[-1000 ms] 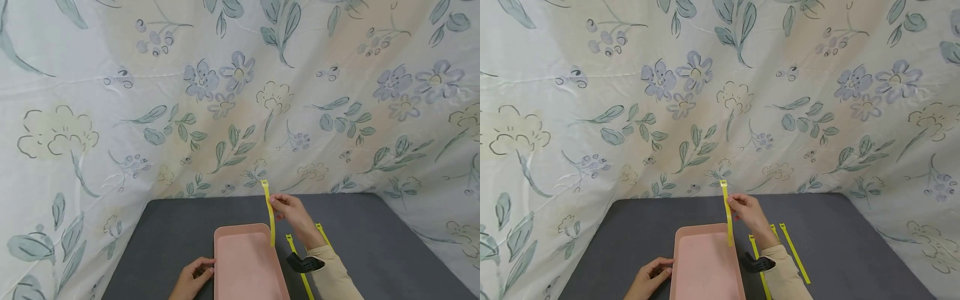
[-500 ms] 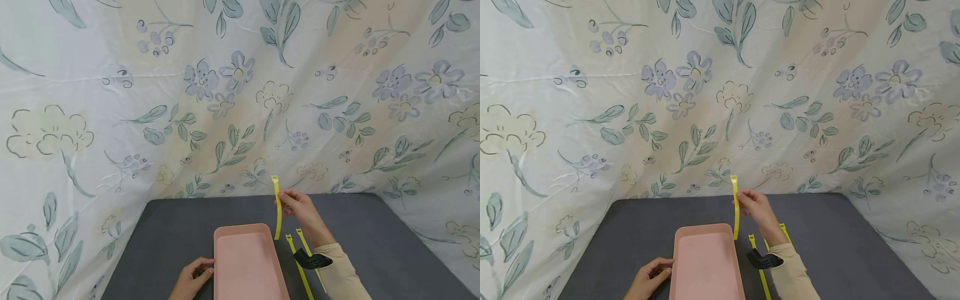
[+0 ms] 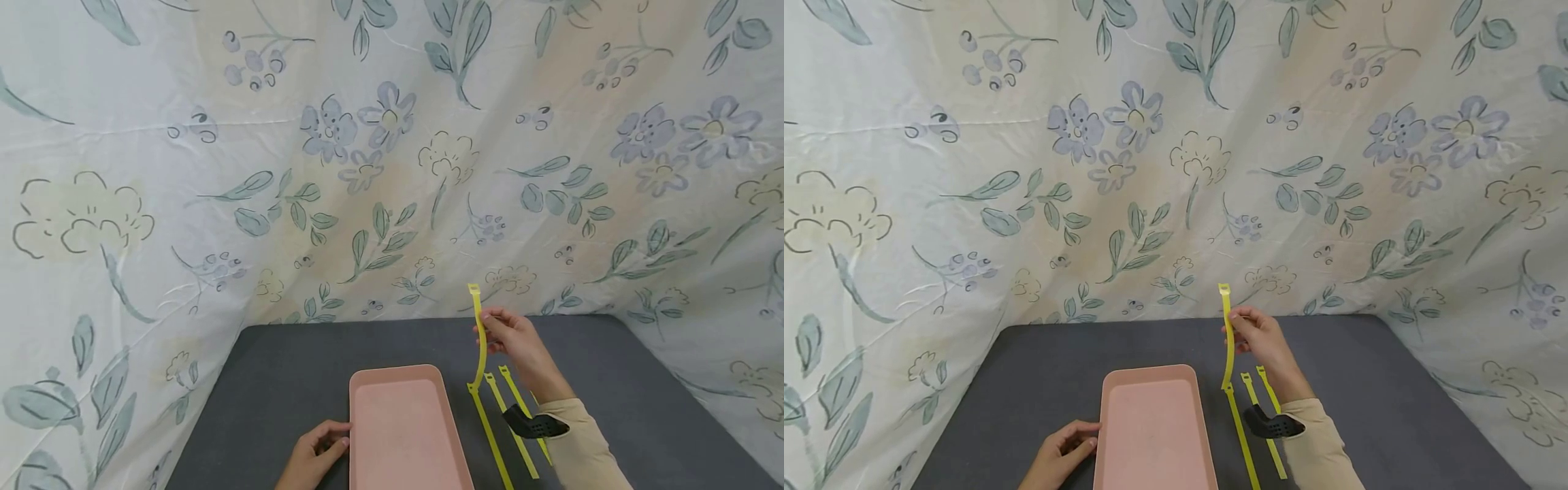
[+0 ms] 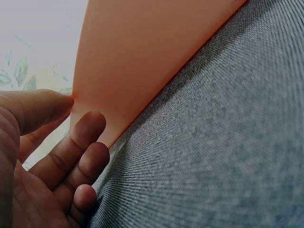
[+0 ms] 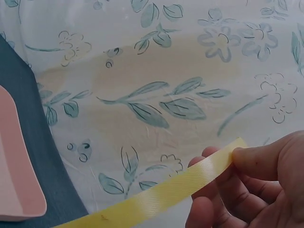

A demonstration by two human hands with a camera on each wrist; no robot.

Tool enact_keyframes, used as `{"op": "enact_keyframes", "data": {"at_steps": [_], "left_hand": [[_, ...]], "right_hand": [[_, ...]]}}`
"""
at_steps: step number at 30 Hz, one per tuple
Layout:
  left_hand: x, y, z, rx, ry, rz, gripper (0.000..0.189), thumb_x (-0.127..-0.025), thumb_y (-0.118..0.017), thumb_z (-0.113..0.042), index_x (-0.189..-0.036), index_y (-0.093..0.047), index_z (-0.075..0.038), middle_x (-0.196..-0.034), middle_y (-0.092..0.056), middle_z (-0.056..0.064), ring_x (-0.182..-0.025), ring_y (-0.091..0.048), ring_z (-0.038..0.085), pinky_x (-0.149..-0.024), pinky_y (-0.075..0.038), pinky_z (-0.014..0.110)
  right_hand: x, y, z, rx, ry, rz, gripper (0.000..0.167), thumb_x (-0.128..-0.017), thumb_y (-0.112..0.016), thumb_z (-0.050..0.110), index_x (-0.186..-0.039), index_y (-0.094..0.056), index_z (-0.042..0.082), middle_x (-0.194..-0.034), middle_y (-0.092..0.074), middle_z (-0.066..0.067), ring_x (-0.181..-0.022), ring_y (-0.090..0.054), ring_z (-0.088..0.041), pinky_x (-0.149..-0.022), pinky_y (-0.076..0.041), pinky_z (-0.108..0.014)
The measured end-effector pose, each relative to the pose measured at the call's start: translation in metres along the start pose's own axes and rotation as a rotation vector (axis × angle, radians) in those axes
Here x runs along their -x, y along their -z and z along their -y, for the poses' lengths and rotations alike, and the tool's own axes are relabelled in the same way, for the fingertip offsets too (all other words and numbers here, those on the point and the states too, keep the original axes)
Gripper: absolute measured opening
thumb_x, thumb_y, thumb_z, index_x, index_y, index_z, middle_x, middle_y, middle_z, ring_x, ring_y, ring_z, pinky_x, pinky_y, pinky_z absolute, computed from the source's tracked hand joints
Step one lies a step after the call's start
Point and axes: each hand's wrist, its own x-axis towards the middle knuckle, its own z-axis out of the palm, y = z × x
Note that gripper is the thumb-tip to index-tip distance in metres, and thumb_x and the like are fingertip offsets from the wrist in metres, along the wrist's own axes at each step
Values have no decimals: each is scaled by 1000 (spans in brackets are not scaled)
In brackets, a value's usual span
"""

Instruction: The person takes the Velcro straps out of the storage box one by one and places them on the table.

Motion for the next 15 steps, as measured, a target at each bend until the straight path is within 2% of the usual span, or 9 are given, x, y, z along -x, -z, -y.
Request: {"op": "enact_keyframes", "data": {"at_steps": [5, 11, 15], "left_hand": [[0, 0, -1, 1, 15, 1, 33, -98, -67, -20, -125, -67, 0, -102, -73, 15, -83, -65, 2, -70, -49, 22], [-1, 0, 1, 1, 18, -1, 33, -98, -67, -20, -126, -67, -1, -102, -73, 14, -83, -65, 2, -70, -49, 22], [0, 0, 0, -4, 20, -5, 33, -98, -67, -20, -125, -67, -1, -102, -73, 14, -82, -65, 2, -70, -49, 23]], "right_hand": [[3, 14, -2, 47, 2, -35, 42, -105, -54, 42, -125, -56, 5, -95, -68, 6, -84, -68, -14, -75, -53, -34], [4, 33, -12, 46, -27, -45, 41, -104, -55, 43, -123, -56, 8, -91, -68, 10, -84, -65, -14, -75, -52, -35], [6, 44, -17, 72, -26, -67, 40, -105, -53, 42, -124, -55, 6, -93, -67, 9, -84, -62, -14, -73, -52, -36]]}}
